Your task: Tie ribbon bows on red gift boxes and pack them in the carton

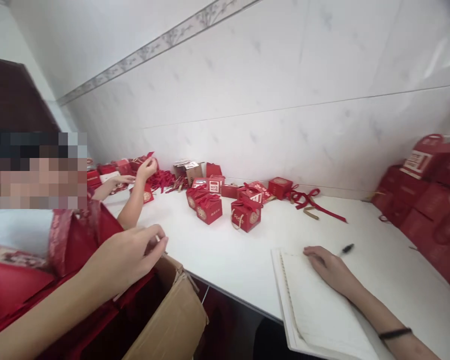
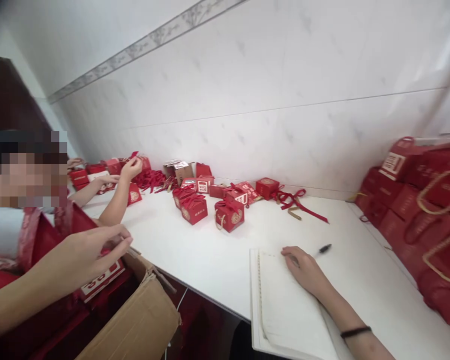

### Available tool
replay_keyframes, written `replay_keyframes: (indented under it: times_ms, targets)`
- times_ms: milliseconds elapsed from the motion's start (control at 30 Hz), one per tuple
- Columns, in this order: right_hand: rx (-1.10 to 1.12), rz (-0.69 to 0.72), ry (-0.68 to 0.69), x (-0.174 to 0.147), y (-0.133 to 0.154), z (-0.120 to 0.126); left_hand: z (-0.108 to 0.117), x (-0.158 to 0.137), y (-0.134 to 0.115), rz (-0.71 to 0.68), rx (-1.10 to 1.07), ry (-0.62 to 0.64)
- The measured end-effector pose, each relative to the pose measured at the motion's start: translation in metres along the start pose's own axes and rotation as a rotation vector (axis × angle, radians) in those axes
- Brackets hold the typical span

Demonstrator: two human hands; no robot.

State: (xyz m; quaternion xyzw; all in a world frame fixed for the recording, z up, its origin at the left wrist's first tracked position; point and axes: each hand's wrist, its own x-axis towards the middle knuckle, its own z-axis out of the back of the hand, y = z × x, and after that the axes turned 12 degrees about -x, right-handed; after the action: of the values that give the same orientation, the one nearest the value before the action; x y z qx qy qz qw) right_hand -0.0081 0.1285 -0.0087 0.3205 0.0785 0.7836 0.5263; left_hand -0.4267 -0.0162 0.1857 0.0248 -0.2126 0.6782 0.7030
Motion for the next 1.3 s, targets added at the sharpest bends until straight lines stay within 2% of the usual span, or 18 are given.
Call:
replay_keyframes:
  times_ms: [33, 100, 167, 233, 367, 500, 600, 700, 767, 900, 967, 1033, 1100, 1200, 1300]
  targets:
    - [0.001, -0.001, -0.007, -0.001, 0.002, 0.000, 0.000, 0.013, -0.016, -0.065, 0.011, 0.010]
    - [0.004, -0.011, -0.064, -0.002, 0.005, 0.000, -0.016, 0.044, -0.048, -0.198, 0.015, 0.054]
    - [0.008, -0.036, -0.177, -0.002, 0.006, 0.002, -0.046, 0.080, -0.076, -0.277, 0.000, 0.133]
    - [0.010, -0.094, -0.296, -0.003, 0.003, 0.007, -0.083, 0.118, -0.093, -0.258, -0.080, 0.156]
    - [0.012, -0.205, -0.408, -0.003, -0.006, 0.018, -0.146, 0.177, -0.098, -0.097, -0.195, 0.185]
    - [0.003, -0.166, -0.397, -0.001, -0.011, 0.019, -0.179, 0.198, -0.086, -0.026, -0.273, 0.244]
    - [-0.021, -0.111, -0.290, 0.000, -0.010, 0.012, -0.183, 0.193, -0.082, -0.070, -0.309, 0.265]
    - [-0.065, -0.065, -0.189, 0.001, -0.011, 0.005, -0.171, 0.179, -0.081, -0.150, -0.325, 0.258]
    - [-0.090, -0.045, -0.248, 0.001, -0.014, 0.004, -0.158, 0.167, -0.077, -0.281, -0.269, 0.231]
    - [-0.118, -0.071, -0.401, 0.003, -0.016, 0.014, -0.132, 0.138, -0.070, -0.699, -0.040, 0.170]
    - [-0.097, -0.067, -0.421, 0.002, -0.006, 0.022, -0.122, 0.121, -0.072, -0.777, -0.029, 0.197]
    - [-0.052, -0.035, -0.460, -0.002, 0.018, 0.032, -0.114, 0.103, -0.079, -0.725, -0.081, 0.243]
    - [0.008, 0.014, -0.472, -0.011, 0.053, 0.041, -0.111, 0.083, -0.089, -0.589, -0.153, 0.268]
    - [0.096, 0.085, -0.323, -0.031, 0.111, 0.047, -0.111, 0.052, -0.100, -0.363, -0.203, 0.284]
    - [0.142, 0.129, -0.203, -0.052, 0.153, 0.042, -0.114, 0.026, -0.103, -0.274, -0.151, 0.401]
